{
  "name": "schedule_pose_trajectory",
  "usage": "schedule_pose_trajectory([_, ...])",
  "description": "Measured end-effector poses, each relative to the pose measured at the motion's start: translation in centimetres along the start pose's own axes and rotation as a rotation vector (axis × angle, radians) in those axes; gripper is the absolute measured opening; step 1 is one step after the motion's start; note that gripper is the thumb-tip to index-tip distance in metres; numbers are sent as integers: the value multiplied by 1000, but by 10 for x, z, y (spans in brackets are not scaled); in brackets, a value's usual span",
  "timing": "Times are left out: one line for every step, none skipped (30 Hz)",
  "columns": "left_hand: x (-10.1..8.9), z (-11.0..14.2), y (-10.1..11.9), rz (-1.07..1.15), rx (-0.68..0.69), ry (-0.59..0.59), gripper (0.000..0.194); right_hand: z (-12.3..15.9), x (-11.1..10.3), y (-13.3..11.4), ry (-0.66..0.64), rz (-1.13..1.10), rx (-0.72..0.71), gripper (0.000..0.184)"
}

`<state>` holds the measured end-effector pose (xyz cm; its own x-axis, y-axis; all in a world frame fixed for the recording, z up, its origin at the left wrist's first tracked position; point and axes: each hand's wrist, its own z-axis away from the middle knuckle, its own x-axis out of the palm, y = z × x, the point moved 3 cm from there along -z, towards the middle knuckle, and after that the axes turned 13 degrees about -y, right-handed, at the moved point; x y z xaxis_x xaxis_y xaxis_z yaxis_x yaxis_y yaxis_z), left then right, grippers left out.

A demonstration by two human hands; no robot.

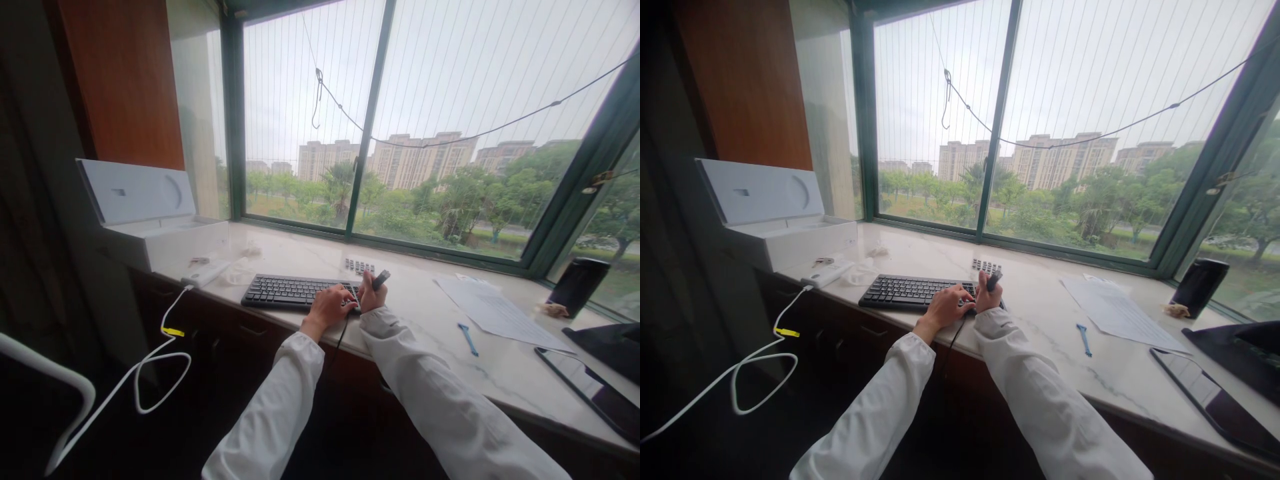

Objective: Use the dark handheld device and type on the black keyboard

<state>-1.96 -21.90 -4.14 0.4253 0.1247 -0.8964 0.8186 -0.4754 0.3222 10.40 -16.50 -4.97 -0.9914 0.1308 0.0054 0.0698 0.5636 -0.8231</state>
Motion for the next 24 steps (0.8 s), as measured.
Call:
schedule_pose_trajectory([-1,0,0,14,-8,34,27,-2,-4,-1,46,-44,-4,49])
schedule_pose_trajectory([-2,0,-1,27,-21,69,27,-4,-9,-2,86,-58,-13,49])
schedule_pose_trajectory([-2,0,-1,39,-35,102,28,-7,-14,-5,112,-26,-26,50])
schedule_pose_trajectory([-3,0,-2,50,-47,130,28,-10,-20,-8,114,51,-43,50])
schedule_pose_trajectory([-3,0,-2,59,-56,152,27,-14,-25,-12,95,160,-62,51])
schedule_pose_trajectory([-3,-1,-2,68,-62,169,27,-19,-30,-16,52,288,-83,51])
schedule_pose_trajectory([-3,-1,-3,77,-66,183,27,-24,-34,-20,-16,421,-104,51])
schedule_pose_trajectory([-3,-2,-3,86,-69,194,26,-29,-36,-23,-109,545,-124,50])
schedule_pose_trajectory([-3,-2,-4,95,-72,203,26,-34,-38,-25,-226,650,-140,49])
schedule_pose_trajectory([-3,-2,-4,104,-73,209,25,-38,-39,-25,-360,732,-151,45])
schedule_pose_trajectory([-3,-2,-4,114,-72,213,25,-40,-39,-23,-496,793,-156,40])
schedule_pose_trajectory([-3,-3,-5,123,-70,216,24,-41,-39,-21,-621,838,-157,33])
schedule_pose_trajectory([-3,-3,-5,132,-67,217,23,-41,-39,-18,-722,872,-157,26])
schedule_pose_trajectory([-3,-3,-5,141,-63,216,23,-39,-39,-14,-791,898,-158,20])
schedule_pose_trajectory([-2,-4,-5,148,-55,214,22,-37,-38,-10,-829,913,-159,17])
schedule_pose_trajectory([-2,-4,-5,152,-44,212,22,-34,-38,-7,-848,914,-162,16])
schedule_pose_trajectory([-1,-4,-5,153,-32,209,21,-31,-37,-4,-860,898,-168,16])
schedule_pose_trajectory([-1,-5,-5,151,-18,208,21,-29,-36,-2,-874,869,-176,17])
schedule_pose_trajectory([0,-5,-5,146,-4,210,21,-26,-36,0,-884,833,-189,18])
schedule_pose_trajectory([0,-5,-5,138,8,214,21,-25,-35,0,-893,794,-206,19])
schedule_pose_trajectory([0,-5,-5,126,15,219,21,-23,-35,-1,-902,756,-226,20])
schedule_pose_trajectory([0,-5,-5,112,19,222,21,-23,-35,-2,-906,722,-244,21])
schedule_pose_trajectory([0,-5,-4,95,21,224,22,-23,-36,-4,-905,690,-254,21])
schedule_pose_trajectory([0,-5,-3,77,21,222,23,-23,-37,-5,-904,662,-256,21])
